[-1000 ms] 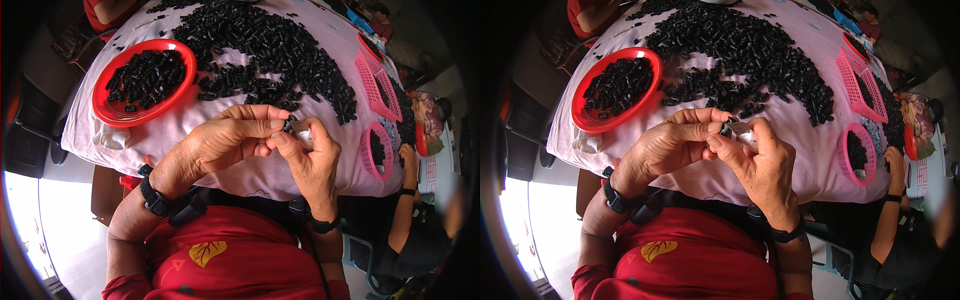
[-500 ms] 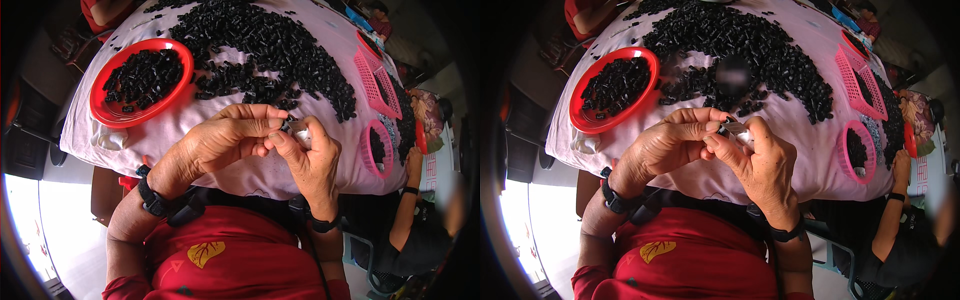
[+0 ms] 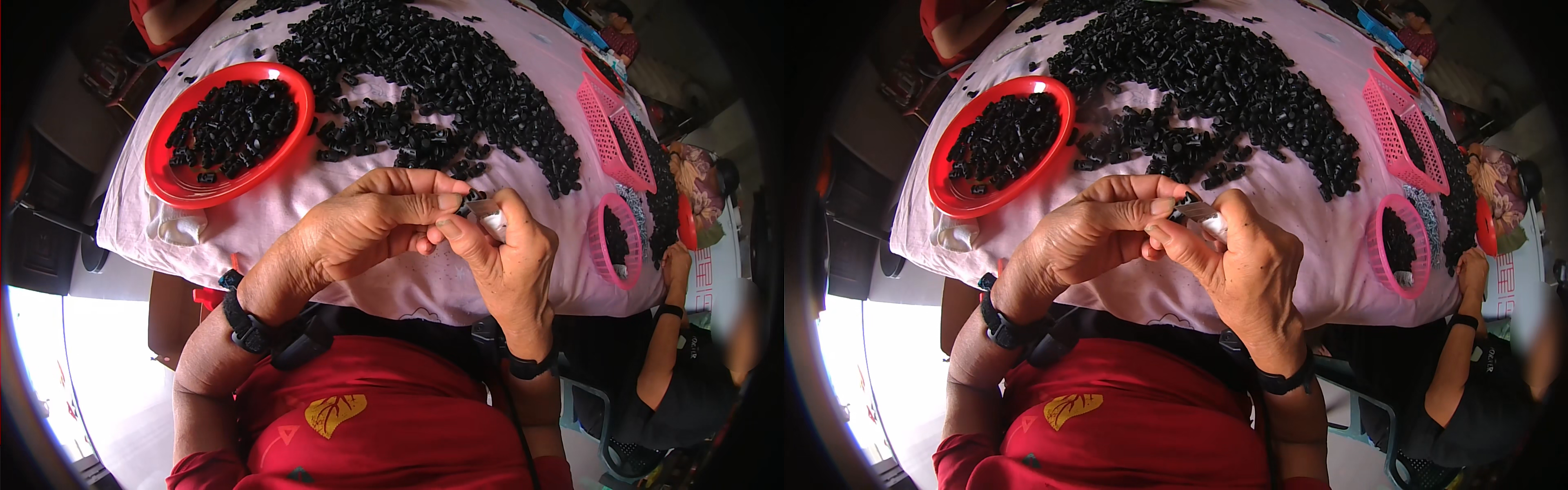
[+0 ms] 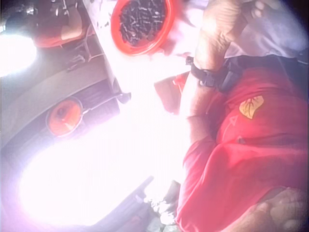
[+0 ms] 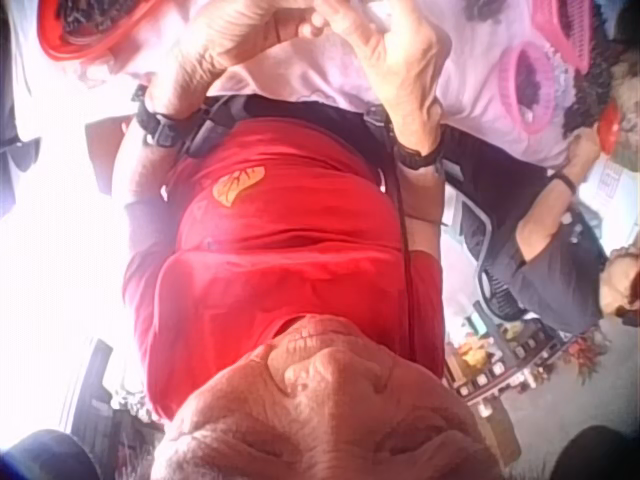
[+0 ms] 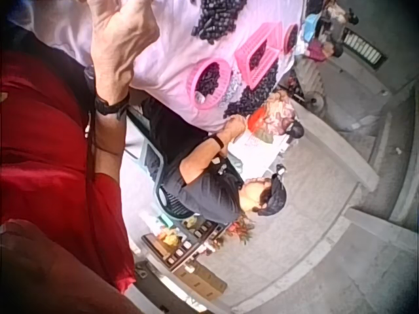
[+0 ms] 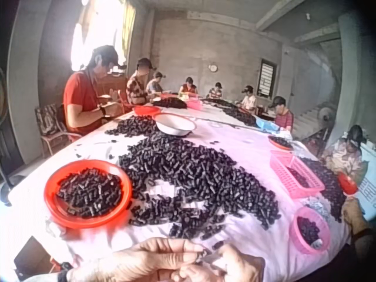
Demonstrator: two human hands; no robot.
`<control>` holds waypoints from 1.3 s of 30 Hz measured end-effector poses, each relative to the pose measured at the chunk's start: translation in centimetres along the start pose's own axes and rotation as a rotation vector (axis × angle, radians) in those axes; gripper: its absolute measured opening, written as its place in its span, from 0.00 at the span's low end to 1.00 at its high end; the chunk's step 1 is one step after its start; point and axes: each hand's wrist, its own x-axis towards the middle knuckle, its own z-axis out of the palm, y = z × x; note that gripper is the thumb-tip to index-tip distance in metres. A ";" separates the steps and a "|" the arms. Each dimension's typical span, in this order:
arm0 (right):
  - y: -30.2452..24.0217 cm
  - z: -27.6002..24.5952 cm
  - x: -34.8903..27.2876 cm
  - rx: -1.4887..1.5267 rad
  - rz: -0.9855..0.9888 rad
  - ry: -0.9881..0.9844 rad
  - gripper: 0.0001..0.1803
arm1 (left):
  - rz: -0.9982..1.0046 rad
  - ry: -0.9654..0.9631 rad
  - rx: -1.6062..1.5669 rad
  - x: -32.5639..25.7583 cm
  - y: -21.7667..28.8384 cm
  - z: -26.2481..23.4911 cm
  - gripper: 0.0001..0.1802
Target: Assembling small black plastic components by hand at a production table.
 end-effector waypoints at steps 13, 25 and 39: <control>0.7 0.4 -0.2 -0.065 -0.054 0.025 0.24 | 0.000 0.001 0.008 -0.1 -0.1 0.1 0.16; 0.8 0.7 -0.2 0.043 -0.032 -0.026 0.22 | -0.003 -0.001 -0.019 0.1 -0.3 0.0 0.14; -0.6 -0.3 0.2 0.349 -0.048 -0.039 0.10 | -0.001 0.036 0.073 -0.3 0.9 0.1 0.16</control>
